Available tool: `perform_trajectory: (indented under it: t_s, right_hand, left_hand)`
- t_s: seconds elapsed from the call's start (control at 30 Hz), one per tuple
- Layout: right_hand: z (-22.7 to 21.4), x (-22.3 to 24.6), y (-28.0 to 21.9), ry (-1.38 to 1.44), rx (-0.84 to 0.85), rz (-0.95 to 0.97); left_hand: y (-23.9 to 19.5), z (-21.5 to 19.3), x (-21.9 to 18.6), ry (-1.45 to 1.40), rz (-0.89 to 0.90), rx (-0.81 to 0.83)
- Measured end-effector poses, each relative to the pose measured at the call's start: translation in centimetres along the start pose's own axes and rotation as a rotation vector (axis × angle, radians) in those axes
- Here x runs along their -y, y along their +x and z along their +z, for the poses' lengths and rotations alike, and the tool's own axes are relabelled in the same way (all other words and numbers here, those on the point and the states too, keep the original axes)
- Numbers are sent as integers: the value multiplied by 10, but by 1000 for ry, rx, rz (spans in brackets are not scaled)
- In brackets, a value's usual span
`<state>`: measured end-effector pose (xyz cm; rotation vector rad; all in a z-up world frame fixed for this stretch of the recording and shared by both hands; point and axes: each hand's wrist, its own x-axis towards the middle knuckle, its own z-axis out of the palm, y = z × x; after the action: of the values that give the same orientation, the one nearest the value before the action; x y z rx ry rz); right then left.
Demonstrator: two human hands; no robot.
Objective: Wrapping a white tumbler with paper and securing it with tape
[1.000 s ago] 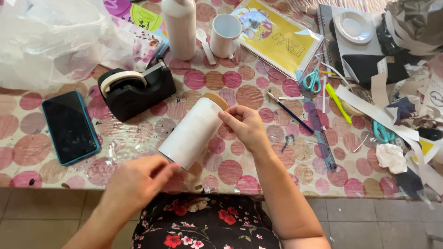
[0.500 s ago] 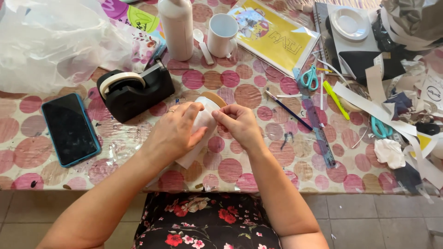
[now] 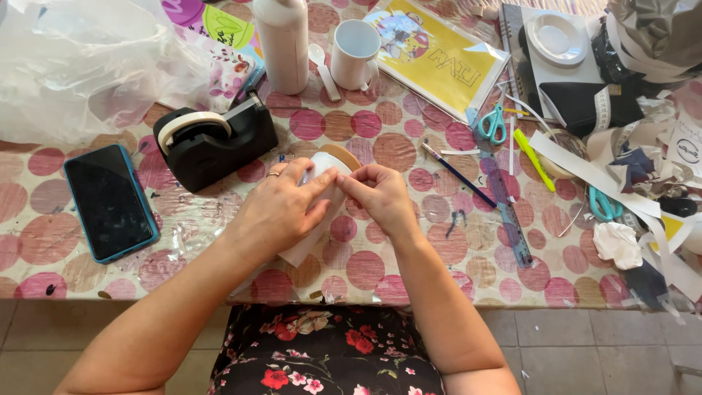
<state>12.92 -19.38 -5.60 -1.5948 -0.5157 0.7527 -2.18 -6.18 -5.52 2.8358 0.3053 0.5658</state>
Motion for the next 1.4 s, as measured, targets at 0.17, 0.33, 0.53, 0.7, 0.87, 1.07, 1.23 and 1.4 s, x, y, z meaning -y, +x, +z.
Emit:
perform_trajectory:
  t_s: [0.17,0.33,0.53,0.7,0.87,1.07,1.23,1.4]
  right_hand:
    - [-15,-24,13,-98,-6,-28]
    - [-14,-56,11,-78,17,-64]
    - [-15,-58,12,-49,74,-161]
    - [-24,-58,14,-107,96,-179]
    - [-50,-30,32,-170,-49,-263]
    - [7,79,41,-665,129,-593]
    - [82,101,109,-816,353,-926]
    - [132,80,181,-1137,600,-634]
  left_hand:
    - [2,7,7,-8,-14,15]
    - [-1,8,5,1,3,14]
    - [3,16,18,-11,19,-23]
    - [4,15,28,-42,42,-47]
    - [-7,-10,22,-184,-42,-60]
    - [-29,-46,60,171,-63,-485]
    - [-38,-52,99,484,-158,-585]
    - [-39,-45,108,467,-221,-546]
